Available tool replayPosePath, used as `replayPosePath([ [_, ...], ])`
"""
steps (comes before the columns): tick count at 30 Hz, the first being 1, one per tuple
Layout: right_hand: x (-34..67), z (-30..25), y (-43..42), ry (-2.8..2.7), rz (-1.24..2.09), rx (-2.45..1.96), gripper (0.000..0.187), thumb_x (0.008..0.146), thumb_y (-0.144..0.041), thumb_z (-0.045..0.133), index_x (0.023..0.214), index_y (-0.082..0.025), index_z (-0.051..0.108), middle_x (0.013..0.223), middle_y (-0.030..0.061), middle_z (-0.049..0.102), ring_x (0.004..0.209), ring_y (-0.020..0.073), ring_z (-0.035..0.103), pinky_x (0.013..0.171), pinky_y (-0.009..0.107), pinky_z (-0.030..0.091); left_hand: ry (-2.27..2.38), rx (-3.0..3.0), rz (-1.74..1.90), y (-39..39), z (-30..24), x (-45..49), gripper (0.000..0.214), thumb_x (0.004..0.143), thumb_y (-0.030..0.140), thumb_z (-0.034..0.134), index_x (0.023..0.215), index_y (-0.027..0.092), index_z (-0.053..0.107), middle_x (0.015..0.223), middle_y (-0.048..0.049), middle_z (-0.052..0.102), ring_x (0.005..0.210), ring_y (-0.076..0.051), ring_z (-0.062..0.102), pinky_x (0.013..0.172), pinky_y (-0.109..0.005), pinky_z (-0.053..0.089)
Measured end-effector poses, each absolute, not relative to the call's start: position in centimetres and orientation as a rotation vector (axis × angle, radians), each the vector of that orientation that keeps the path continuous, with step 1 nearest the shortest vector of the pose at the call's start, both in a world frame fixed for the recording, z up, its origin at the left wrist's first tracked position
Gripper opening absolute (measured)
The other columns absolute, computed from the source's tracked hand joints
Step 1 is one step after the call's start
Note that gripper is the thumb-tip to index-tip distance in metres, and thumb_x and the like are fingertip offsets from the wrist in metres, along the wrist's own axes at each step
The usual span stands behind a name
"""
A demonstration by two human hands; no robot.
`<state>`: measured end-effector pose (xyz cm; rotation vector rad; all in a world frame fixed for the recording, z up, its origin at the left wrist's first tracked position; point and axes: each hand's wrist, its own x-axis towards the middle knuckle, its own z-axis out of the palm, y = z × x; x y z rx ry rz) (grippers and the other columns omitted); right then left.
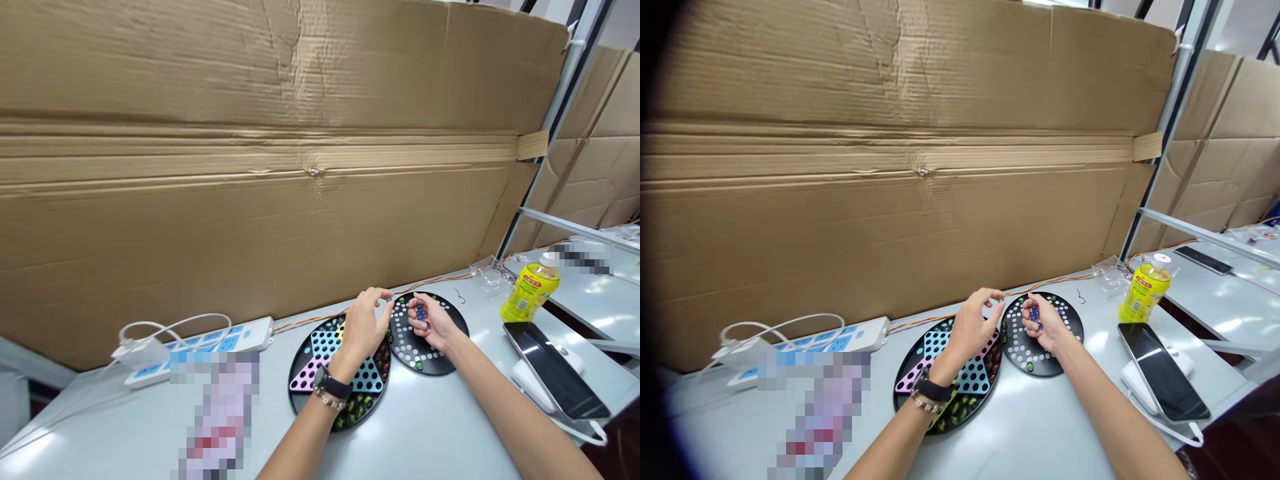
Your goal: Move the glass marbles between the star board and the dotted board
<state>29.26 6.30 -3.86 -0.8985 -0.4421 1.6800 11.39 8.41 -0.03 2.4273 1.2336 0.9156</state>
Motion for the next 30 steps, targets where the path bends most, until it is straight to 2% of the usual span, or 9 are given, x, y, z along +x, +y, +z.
replayPosePath([
  [3, 28.8, -3.8, 6.1, -0.466, 1.756, -0.888, 0.030, 0.090, -0.043, 0.058, 0.075, -0.017, 0.055, 0.053, -0.0051, 0.052, 0.033, 0.0028, 0.029, 0.034, 0.014, 0.012, 1.063, 2.324, 1.038, 7.9, 0.8, 11.5, 0.014, 0.091, 0.024, 0.061, 0.103, 0.025, 0.068, 0.103, -0.0001, 0.073, 0.091, -0.019, 0.064, 0.086, -0.033, 0.049],
  [6, 27.9, -3.6, 5.8, -0.467, 1.835, -0.852, 0.035, 0.093, -0.046, 0.052, 0.071, -0.019, 0.049, 0.050, -0.0060, 0.050, 0.032, 0.0029, 0.028, 0.033, 0.014, 0.011, 0.910, 2.402, 0.918, 7.3, 0.8, 12.0, 0.014, 0.087, 0.018, 0.064, 0.096, 0.027, 0.071, 0.097, 0.0013, 0.075, 0.093, -0.021, 0.064, 0.086, -0.034, 0.048],
  [9, 27.2, -3.6, 5.7, -0.454, 1.831, -0.858, 0.036, 0.092, -0.043, 0.056, 0.069, -0.020, 0.044, 0.049, -0.0080, 0.047, 0.032, 0.0018, 0.026, 0.033, 0.013, 0.011, 0.849, 2.471, 0.838, 7.0, 0.9, 12.0, 0.012, 0.088, 0.018, 0.063, 0.090, 0.025, 0.072, 0.096, 0.0001, 0.076, 0.093, -0.022, 0.064, 0.087, -0.036, 0.048],
  [13, 26.9, -3.7, 5.4, -0.529, 1.813, -0.886, 0.031, 0.087, -0.041, 0.066, 0.074, -0.018, 0.049, 0.053, -0.0088, 0.047, 0.034, 0.0008, 0.024, 0.034, 0.014, 0.009, 0.890, 2.458, 0.929, 7.6, 2.2, 9.9, 0.013, 0.092, 0.027, 0.058, 0.095, 0.025, 0.071, 0.104, -0.0017, 0.076, 0.097, -0.022, 0.064, 0.089, -0.037, 0.048],
  [17, 26.9, -3.7, 5.1, -0.722, 1.728, -0.992, 0.038, 0.079, -0.047, 0.073, 0.075, -0.020, 0.047, 0.056, -0.0101, 0.045, 0.036, 0.0009, 0.021, 0.035, 0.015, 0.007, 0.994, 2.390, 1.014, 9.3, 3.8, 6.2, 0.018, 0.092, 0.035, 0.057, 0.092, 0.025, 0.071, 0.102, -0.0029, 0.075, 0.098, -0.022, 0.065, 0.090, -0.037, 0.049],
  [21, 25.2, -3.3, 5.6, -1.073, 1.535, -1.150, 0.048, 0.082, -0.059, 0.064, 0.066, -0.024, 0.035, 0.049, -0.0130, 0.030, 0.037, 0.0037, 0.016, 0.037, 0.019, 0.008, 1.137, 2.265, 1.196, 10.7, 5.3, 2.7, 0.023, 0.090, 0.043, 0.060, 0.090, 0.024, 0.072, 0.097, -0.0029, 0.075, 0.095, -0.022, 0.067, 0.090, -0.035, 0.050],
  [23, 23.2, -2.7, 6.1, -1.215, 1.451, -1.184, 0.048, 0.084, -0.056, 0.062, 0.062, -0.023, 0.035, 0.047, -0.0120, 0.028, 0.039, 0.0049, 0.021, 0.039, 0.020, 0.014, 1.211, 2.211, 1.250, 11.1, 5.8, 1.4, 0.025, 0.088, 0.045, 0.060, 0.089, 0.023, 0.072, 0.096, -0.0028, 0.075, 0.093, -0.022, 0.068, 0.089, -0.034, 0.051],
  [26, 18.9, -1.7, 6.5, -1.623, 1.226, -1.263, 0.045, 0.090, -0.044, 0.057, 0.056, -0.020, 0.042, 0.048, -0.0070, 0.040, 0.047, 0.0074, 0.036, 0.047, 0.021, 0.027, 1.278, 2.158, 1.247, 11.2, 6.3, 0.3, 0.027, 0.086, 0.048, 0.061, 0.088, 0.024, 0.072, 0.093, -0.0025, 0.075, 0.090, -0.022, 0.068, 0.088, -0.034, 0.051],
  [30, 12.9, -0.9, 5.1, -2.175, 0.799, -1.341, 0.035, 0.091, -0.033, 0.055, 0.060, -0.018, 0.055, 0.056, -0.0012, 0.058, 0.055, 0.0122, 0.051, 0.051, 0.023, 0.032, 1.284, 2.141, 1.206, 10.9, 6.5, -0.3, 0.028, 0.086, 0.048, 0.061, 0.086, 0.023, 0.072, 0.091, -0.0025, 0.076, 0.087, -0.021, 0.069, 0.087, -0.034, 0.052],
])
